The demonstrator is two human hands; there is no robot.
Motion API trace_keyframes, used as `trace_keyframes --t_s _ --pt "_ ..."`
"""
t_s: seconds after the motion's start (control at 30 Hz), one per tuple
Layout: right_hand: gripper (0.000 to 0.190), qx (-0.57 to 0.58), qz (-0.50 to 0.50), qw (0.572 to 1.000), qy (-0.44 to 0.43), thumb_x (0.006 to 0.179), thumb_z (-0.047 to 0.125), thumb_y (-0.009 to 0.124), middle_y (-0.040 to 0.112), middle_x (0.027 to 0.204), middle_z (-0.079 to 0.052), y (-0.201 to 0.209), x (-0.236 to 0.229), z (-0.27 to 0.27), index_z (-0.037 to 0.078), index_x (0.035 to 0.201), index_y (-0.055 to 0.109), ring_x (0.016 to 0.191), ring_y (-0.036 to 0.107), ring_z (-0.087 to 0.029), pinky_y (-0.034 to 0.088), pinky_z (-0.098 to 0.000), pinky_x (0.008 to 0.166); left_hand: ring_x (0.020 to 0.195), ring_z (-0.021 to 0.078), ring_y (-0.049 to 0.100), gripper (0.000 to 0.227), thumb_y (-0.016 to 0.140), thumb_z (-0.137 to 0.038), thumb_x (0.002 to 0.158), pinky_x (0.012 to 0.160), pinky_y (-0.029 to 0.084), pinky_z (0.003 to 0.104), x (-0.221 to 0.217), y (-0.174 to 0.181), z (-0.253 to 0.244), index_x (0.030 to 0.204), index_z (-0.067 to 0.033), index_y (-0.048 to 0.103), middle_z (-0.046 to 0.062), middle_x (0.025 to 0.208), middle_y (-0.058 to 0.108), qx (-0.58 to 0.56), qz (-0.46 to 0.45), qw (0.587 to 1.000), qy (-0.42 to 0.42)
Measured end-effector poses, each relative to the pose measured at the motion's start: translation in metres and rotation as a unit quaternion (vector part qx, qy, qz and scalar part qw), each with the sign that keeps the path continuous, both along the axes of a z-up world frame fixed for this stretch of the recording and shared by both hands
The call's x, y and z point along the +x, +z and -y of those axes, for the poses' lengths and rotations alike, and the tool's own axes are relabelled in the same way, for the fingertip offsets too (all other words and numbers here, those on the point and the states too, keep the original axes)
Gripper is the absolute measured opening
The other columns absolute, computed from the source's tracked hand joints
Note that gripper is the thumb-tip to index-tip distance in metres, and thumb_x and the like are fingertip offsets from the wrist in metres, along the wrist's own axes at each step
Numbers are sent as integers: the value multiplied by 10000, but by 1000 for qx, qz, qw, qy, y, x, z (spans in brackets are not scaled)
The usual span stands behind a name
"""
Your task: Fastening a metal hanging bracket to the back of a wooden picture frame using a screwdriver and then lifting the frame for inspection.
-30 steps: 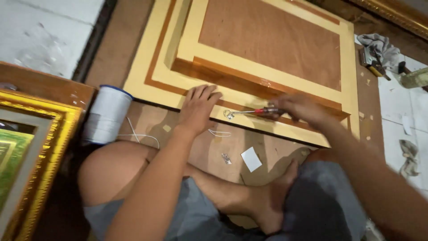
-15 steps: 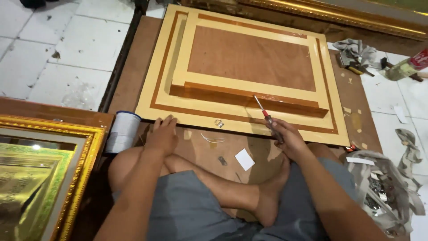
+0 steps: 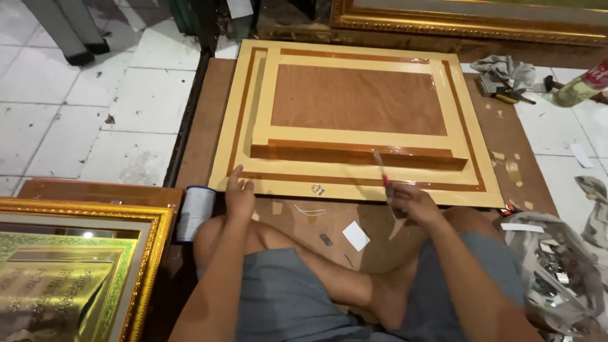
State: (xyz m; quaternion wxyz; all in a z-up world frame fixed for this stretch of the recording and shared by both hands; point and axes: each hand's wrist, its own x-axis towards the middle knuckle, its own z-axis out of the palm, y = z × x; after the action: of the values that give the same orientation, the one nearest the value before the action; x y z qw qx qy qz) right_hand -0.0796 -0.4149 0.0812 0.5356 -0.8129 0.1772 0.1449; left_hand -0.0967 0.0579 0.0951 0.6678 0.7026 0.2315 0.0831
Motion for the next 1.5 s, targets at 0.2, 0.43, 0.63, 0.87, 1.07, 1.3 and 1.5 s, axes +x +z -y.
trace_keyframes --t_s 0.2,0.43,0.63,0.87,1.07,1.3,1.5 --pt "539 -216 -25 953 210 716 229 1004 881 1312 -139 -2 -10 -5 278 1248 927 1340 754 -440 592 -515 1131 1594 393 465 606 648 -109 1101 1276 446 550 21 -48 -25 1692 -103 514 214 1748 369 -149 -62 978 129" --pt "555 -288 2 919 268 702 272 978 909 1219 -41 -50 -3 11 380 1242 910 1283 798 -328 631 -448 1123 1500 407 581 610 731 -156 1041 1240 466 633 25 -70 -25 1630 -101 584 217 1674 448 -174 -73 968 168" --pt "545 -306 38 919 247 676 281 986 919 1195 45 -64 -14 17 435 1194 913 1242 819 -301 646 -413 1106 1518 430 554 579 700 -154 1050 1252 433 645 20 -51 -14 1607 -34 597 288 1620 505 -173 -47 971 160" --pt "516 -248 53 931 262 712 186 922 910 1228 -82 -72 -8 15 308 1213 930 1281 791 -397 623 -474 1135 1537 466 521 545 709 -162 1038 1253 415 661 29 -52 -15 1570 -62 654 286 1634 515 -157 -72 977 129" --pt "546 -250 45 933 254 666 286 970 909 1243 -61 -90 2 18 343 1207 927 1290 794 -357 637 -466 1127 1546 499 515 571 675 -167 1073 1274 373 688 17 -29 -12 1615 -15 582 310 1638 528 -172 -66 975 128" --pt "544 -247 36 936 247 681 271 967 908 1245 -76 -89 4 18 347 1218 928 1281 798 -379 637 -466 1131 1568 484 496 549 652 -159 1094 1280 361 664 19 -32 -13 1626 -44 590 283 1654 525 -174 -72 974 126" --pt "549 -246 26 933 261 691 298 955 892 1292 -106 -73 -1 12 358 1235 925 1320 775 -396 627 -480 1147 1520 481 548 530 666 -148 1085 1246 419 667 20 -43 -17 1603 -48 621 281 1611 571 -164 -74 976 121"
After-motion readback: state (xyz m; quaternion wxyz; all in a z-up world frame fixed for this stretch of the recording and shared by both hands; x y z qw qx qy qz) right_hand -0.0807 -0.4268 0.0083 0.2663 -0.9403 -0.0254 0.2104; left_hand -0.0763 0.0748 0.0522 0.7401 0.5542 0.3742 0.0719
